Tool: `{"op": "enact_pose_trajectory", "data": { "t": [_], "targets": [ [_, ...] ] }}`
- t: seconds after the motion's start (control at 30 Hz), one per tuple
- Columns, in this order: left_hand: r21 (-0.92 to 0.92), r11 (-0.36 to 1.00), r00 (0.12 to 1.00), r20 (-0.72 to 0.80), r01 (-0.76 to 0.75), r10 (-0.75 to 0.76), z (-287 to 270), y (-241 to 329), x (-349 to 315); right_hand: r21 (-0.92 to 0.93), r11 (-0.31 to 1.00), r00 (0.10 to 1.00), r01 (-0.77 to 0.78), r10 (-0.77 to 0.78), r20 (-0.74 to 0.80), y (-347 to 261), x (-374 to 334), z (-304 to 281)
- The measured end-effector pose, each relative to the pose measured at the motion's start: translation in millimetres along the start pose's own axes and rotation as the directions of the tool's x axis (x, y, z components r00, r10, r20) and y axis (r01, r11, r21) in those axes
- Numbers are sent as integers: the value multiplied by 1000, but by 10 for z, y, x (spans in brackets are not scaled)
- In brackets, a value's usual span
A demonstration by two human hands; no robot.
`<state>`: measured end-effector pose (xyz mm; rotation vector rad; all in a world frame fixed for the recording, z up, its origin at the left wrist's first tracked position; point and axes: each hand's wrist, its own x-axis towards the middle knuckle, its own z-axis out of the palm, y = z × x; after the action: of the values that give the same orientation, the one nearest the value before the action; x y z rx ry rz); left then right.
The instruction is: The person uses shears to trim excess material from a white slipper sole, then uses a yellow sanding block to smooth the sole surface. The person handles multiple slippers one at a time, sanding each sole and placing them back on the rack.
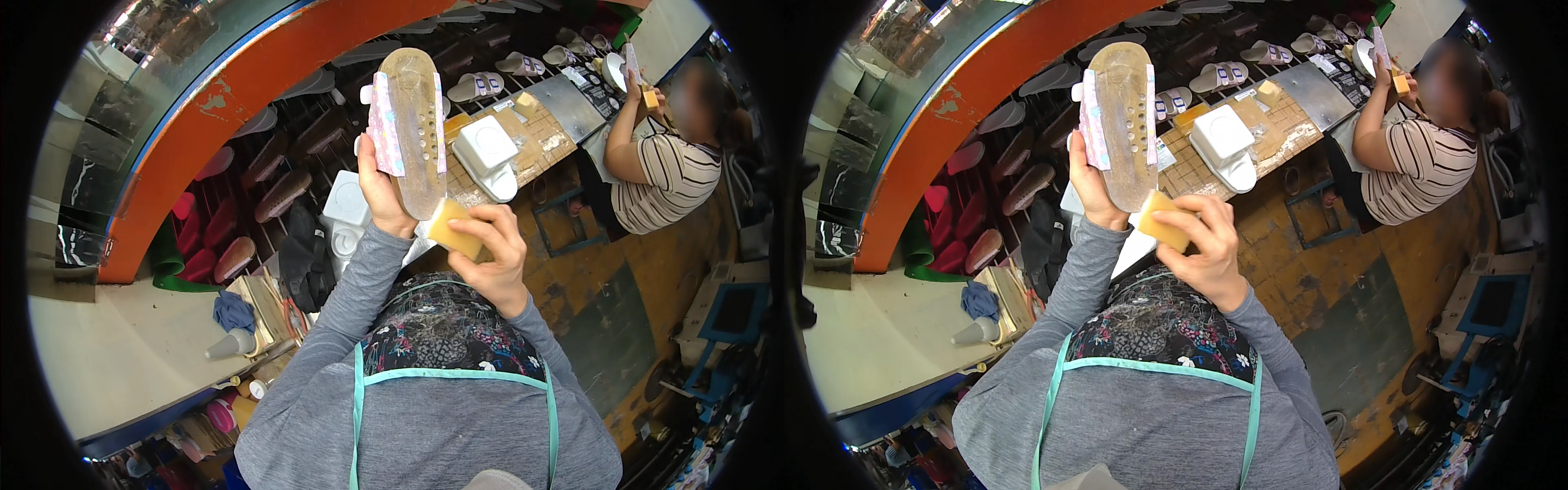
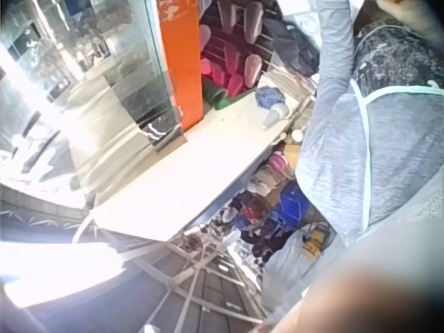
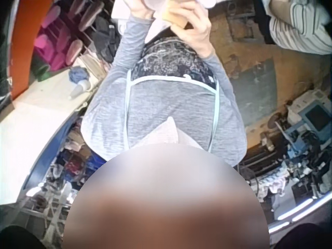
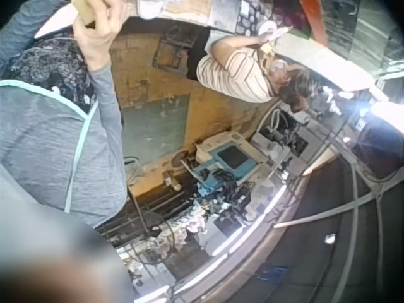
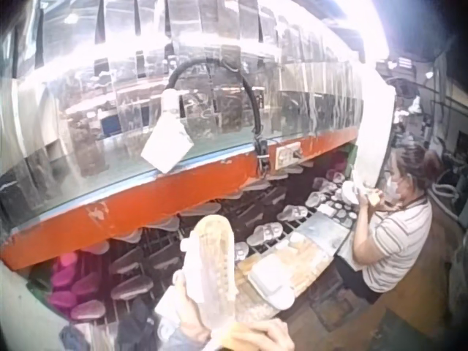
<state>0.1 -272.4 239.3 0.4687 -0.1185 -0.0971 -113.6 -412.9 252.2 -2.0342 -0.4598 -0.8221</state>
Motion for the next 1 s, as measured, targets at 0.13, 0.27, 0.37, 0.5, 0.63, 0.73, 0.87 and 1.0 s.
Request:
{"op": "enact_pose_trajectory", "data": {
  "t": [0.13, 0.27, 0.37, 0.5, 0.63, 0.73, 0.87, 1.0],
  "targets": [
    [-165, 974, 977, 172, 158, -129, 27, -75, -7, 3, 995, 983, -97, 96, -156, 49, -71, -136],
    [-75, 980, 978, 119, 183, -173, 182, -353, -155, 2, 997, 987, -71, 71, -146, -17, -32, -150],
    [4, 995, 988, 116, 101, -101, 257, -473, -216, 31, 995, 979, -94, 98, -178, -74, -60, -139],
    [89, 996, 993, 119, 8, -18, 282, -543, -295, 134, 987, 979, -86, 109, -170, -60, -149, -176],
    [84, 994, 991, 108, 71, -80, 284, -579, -279, 293, 950, 953, -112, 186, -241, 14, -136, -252],
    [58, 979, 968, 150, 195, -201, 276, -618, -274, 115, 987, 938, -110, 142, -317, 85, -27, -281],
    [-75, 946, 933, 204, 317, -296, 200, -618, -173, -32, 999, 986, -5, 0, -165, 131, -4, -315],
    [-63, 942, 944, 42, 329, -327, 17, -492, -22, -64, 998, 999, -13, 15, 34, 167, -188, -437]
  ]
}}
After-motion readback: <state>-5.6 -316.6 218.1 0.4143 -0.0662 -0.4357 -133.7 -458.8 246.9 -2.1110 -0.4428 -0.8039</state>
